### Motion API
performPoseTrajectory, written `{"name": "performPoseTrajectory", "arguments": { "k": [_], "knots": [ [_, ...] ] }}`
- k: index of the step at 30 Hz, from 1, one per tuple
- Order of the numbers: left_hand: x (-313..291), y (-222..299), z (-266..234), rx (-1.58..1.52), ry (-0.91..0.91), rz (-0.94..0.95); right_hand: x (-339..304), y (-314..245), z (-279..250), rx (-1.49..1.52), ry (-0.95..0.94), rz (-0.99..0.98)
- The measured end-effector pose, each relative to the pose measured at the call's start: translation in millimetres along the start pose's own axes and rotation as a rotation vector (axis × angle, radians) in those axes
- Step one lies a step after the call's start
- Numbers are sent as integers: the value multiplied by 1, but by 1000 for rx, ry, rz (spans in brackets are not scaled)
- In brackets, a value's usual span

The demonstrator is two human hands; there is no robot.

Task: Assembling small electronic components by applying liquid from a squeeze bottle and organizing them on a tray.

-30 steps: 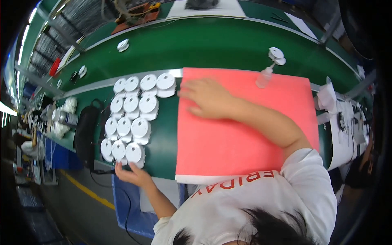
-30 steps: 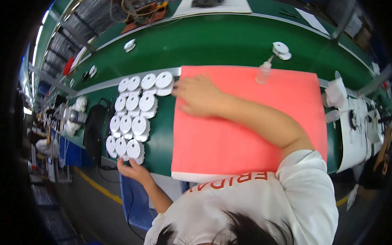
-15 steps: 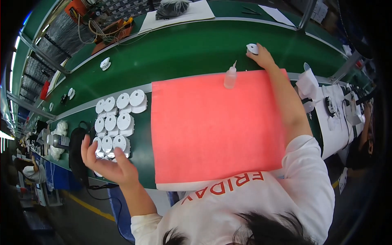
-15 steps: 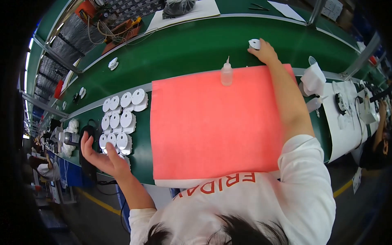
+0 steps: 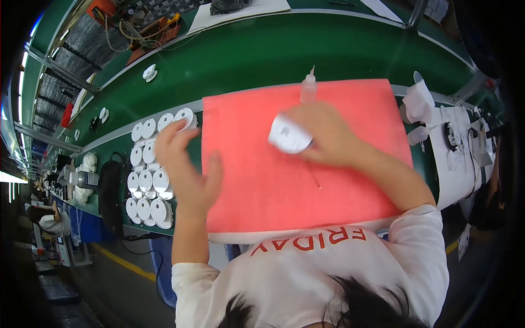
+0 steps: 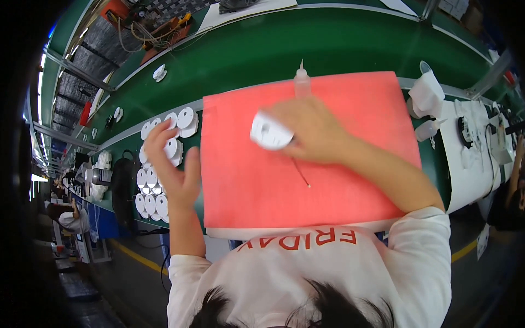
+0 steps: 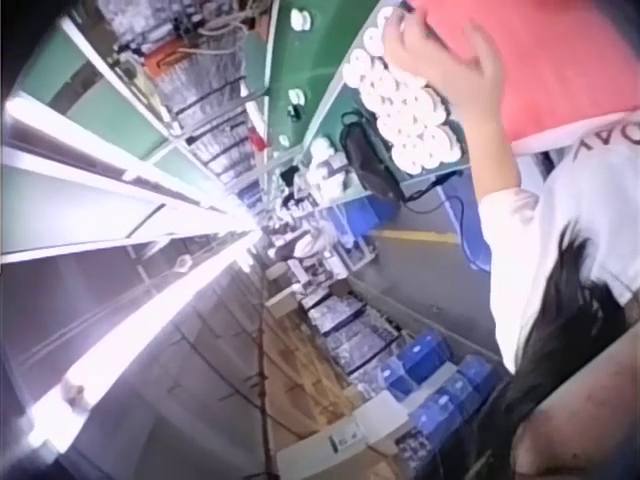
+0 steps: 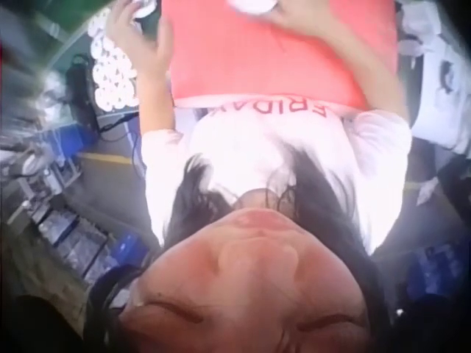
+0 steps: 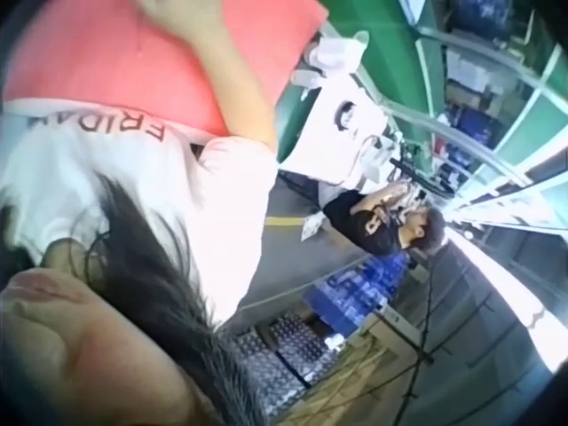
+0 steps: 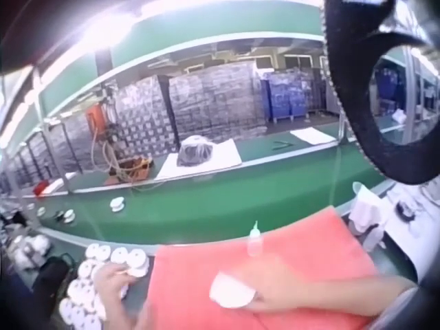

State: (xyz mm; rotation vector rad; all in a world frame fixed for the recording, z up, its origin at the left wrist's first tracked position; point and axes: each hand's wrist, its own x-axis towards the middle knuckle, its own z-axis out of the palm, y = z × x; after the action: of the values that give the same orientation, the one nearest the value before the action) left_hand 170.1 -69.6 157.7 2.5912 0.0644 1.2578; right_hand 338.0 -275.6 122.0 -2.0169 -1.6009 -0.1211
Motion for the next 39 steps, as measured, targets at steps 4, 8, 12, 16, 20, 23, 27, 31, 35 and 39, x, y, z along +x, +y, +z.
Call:
{"name": "performPoseTrajectory", "arguments": {
  "k": [4, 8, 12, 16, 20, 23, 27, 31, 35, 39],
  "knots": [
    [-2, 13, 31, -58, -282, 80, -23, -3, 33, -35, -122, 4],
    [-11, 25, 49, -136, -623, 144, -25, 18, 8, 76, -133, -38],
    [-7, 48, 65, 21, -876, 186, -19, 42, 4, -274, -9, 309],
    [4, 54, 77, 103, -1003, 158, -1, 58, 19, -1, -5, 460],
    [16, 45, 73, -28, -982, 111, 1, 71, 28, 332, 187, 358],
    [39, 30, 52, -242, -827, 39, 3, 54, 8, 324, 325, 230],
    [67, 16, 20, -464, -737, -11, -1, 21, -32, 348, 344, 74],
    [74, -6, 13, -703, -711, -23, 0, 5, -53, 349, 299, -77],
    [88, -17, 41, -1209, -598, -224, 14, -2, -52, 640, 489, -101],
    [93, -25, 79, -1450, -482, -323, 16, 10, -60, 489, 884, -125]
  ]
}}
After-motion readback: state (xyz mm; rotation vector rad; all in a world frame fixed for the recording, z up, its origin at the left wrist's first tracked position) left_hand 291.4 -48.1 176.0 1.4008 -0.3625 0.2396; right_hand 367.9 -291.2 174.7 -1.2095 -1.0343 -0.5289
